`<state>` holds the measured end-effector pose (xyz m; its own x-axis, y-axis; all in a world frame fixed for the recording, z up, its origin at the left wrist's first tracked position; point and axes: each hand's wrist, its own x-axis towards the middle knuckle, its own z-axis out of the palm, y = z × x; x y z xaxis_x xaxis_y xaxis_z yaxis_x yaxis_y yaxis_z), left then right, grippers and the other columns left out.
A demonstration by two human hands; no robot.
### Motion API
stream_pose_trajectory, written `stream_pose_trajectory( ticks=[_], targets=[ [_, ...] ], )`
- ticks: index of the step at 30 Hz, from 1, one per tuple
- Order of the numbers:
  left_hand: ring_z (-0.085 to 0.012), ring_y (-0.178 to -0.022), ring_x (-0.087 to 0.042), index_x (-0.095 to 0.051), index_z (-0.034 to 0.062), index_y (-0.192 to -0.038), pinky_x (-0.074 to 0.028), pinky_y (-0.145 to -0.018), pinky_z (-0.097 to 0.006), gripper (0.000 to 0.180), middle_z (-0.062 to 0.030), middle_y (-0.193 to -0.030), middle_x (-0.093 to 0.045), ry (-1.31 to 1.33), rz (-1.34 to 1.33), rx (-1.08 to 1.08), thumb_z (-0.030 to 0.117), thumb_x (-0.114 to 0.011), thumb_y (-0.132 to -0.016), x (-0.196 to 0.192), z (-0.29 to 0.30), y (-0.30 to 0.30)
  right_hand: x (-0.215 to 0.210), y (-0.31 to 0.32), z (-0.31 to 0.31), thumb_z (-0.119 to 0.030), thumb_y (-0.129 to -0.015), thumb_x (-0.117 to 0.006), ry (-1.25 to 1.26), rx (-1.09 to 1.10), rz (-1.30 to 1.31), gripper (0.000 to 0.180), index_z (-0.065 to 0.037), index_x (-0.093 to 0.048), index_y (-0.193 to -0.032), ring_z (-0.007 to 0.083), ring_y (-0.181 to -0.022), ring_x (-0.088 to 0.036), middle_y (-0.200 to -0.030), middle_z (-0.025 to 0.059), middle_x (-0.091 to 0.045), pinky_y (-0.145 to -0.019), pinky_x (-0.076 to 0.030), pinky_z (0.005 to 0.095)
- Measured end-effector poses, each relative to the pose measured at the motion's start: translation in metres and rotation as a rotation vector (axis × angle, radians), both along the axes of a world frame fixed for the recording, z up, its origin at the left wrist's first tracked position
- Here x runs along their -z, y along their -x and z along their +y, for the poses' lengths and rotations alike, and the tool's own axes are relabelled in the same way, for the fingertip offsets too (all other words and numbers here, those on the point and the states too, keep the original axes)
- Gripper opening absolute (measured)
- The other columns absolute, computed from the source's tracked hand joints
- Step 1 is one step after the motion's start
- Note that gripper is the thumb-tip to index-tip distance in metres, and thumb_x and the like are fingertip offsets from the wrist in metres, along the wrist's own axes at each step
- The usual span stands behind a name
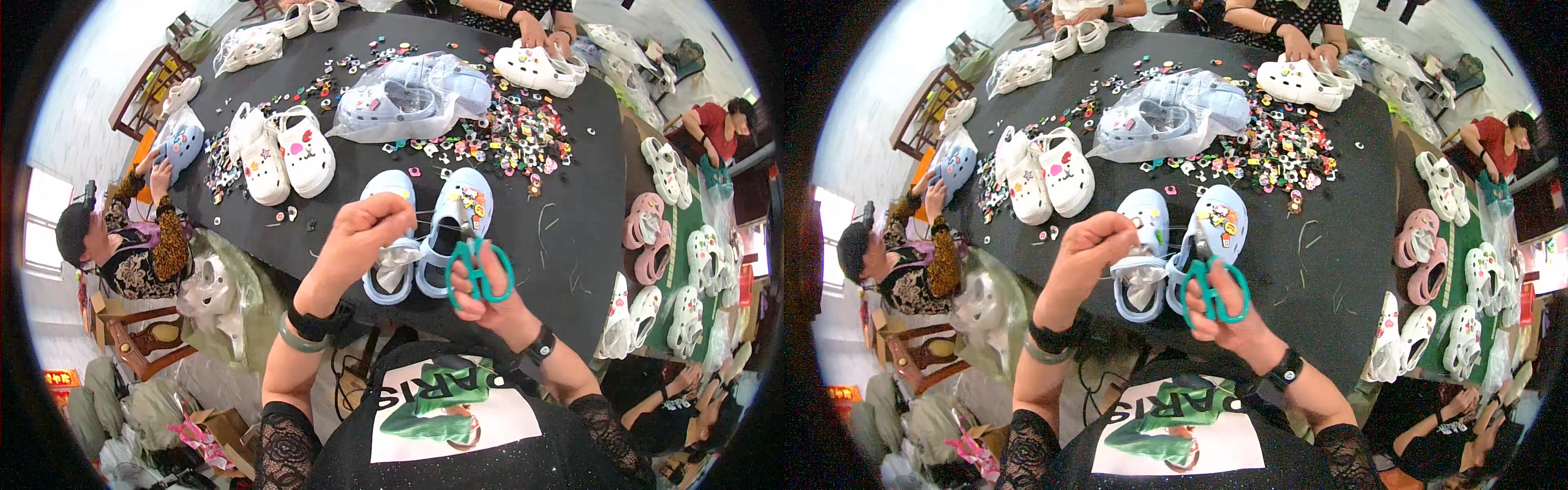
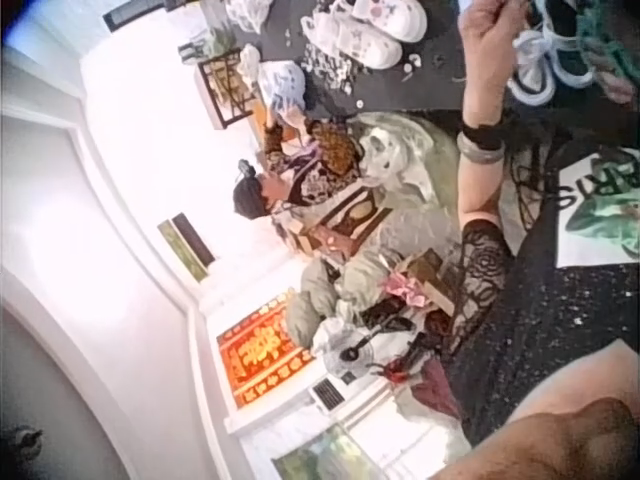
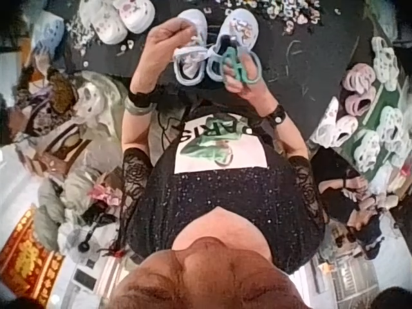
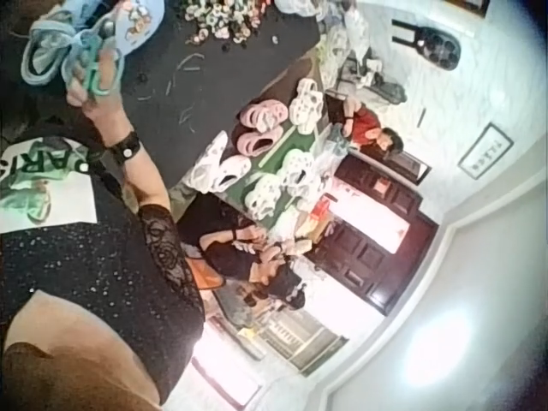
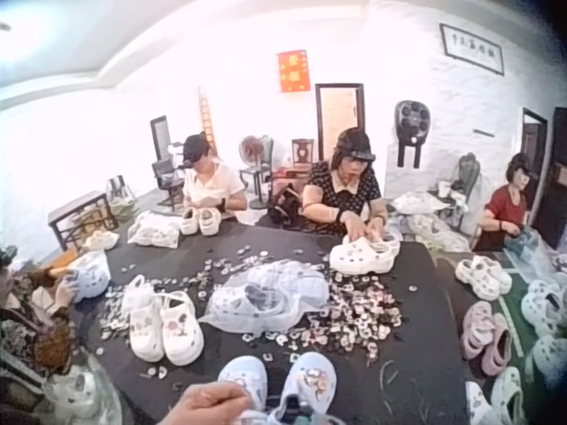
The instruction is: The recorder helps assemble and package decorative clogs by attaching charms and placing them into plastic bags in a shared workspace.
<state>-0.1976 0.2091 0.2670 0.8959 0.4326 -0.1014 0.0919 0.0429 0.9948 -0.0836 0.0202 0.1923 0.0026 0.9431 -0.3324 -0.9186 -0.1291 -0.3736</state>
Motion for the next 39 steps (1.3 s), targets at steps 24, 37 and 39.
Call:
stream_pose_trajectory(
  ticks=[24,37,39],
  targets=[
    [-0.0106,-0.062,-0.031,-0.042,0.017,-0.082,-0.026,-0.063,-0.027,0.013,0.0055,-0.062,-0.034,0.658,-1.118,0.037,0.007,-0.05,-0.086,-0.074,0.001,0.069,0.098,-0.107,-0.155,-0.047,-0.071,-0.069,1.064,-0.033,-1.952,0.049,-0.003,-0.048,-0.075,0.0362,-0.067,-0.058,-0.068,0.0163,-0.058,-0.059,-0.044,0.0421],
    [-0.0044,-0.055,-0.043,-0.062,0.0101,-0.089,-0.031,-0.048,-0.019,0.018,0.0071,-0.073,-0.053,0.581,0.485,-0.6,0.028,-0.06,-0.084,0.244,-0.107,0.24,0.126,-0.112,-0.164,-0.033,-0.07,-0.074,0.847,-0.426,-1.971,0.046,-0.004,-0.043,-0.09,0.0367,-0.076,-0.059,-0.079,0.0183,-0.059,-0.066,-0.044,0.0423],
    [-0.0061,-0.053,-0.037,-0.06,0.0093,-0.084,-0.026,-0.047,-0.023,0.017,0.0046,-0.071,-0.053,0.564,0.56,-0.694,0.026,-0.056,-0.086,0.322,-0.117,0.248,0.129,-0.111,-0.159,-0.028,-0.072,-0.072,0.783,-0.491,-2.018,0.043,-0.003,-0.042,-0.091,0.0365,-0.075,-0.058,-0.078,0.0177,-0.058,-0.065,-0.044,0.0417]
  ],
)
